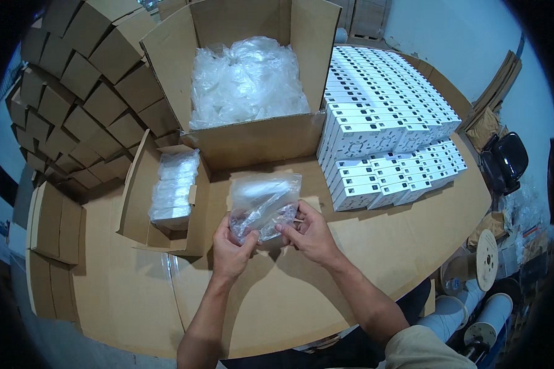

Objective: Packing small white product boxes into plastic bags and then into cardboard shipping boxes at a warehouse workstation.

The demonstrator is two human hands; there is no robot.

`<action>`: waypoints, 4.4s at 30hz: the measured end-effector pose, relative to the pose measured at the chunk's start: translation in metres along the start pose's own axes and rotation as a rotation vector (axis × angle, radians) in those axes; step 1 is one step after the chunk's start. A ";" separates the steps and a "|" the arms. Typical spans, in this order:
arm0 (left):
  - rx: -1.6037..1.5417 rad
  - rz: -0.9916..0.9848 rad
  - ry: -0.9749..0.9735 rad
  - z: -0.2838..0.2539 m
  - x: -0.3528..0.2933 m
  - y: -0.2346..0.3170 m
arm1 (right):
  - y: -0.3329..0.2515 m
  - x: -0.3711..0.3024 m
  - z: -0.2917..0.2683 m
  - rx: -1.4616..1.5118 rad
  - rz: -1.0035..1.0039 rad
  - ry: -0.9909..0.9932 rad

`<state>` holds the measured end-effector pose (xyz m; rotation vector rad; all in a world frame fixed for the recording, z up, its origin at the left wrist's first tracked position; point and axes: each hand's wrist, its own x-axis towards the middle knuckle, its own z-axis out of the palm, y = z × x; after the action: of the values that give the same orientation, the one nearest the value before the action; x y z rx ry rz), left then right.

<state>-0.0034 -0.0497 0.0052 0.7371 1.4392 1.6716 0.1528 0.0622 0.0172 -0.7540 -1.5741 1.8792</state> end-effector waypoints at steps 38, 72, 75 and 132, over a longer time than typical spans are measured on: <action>0.064 0.272 0.380 0.008 -0.001 0.004 | -0.005 -0.004 -0.024 -0.223 -0.080 -0.148; 0.290 0.354 0.348 0.019 -0.006 -0.005 | 0.005 -0.010 0.015 -0.452 -0.445 0.338; 0.239 0.329 0.291 0.025 -0.012 0.001 | 0.009 -0.004 0.010 -0.182 -0.256 0.348; 0.170 0.015 0.010 0.001 -0.002 0.002 | -0.047 0.026 -0.021 -0.758 -0.756 -0.050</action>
<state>-0.0020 -0.0512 0.0069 0.8351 1.6007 1.5791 0.1534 0.1018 0.0585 -0.2971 -2.2139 0.7550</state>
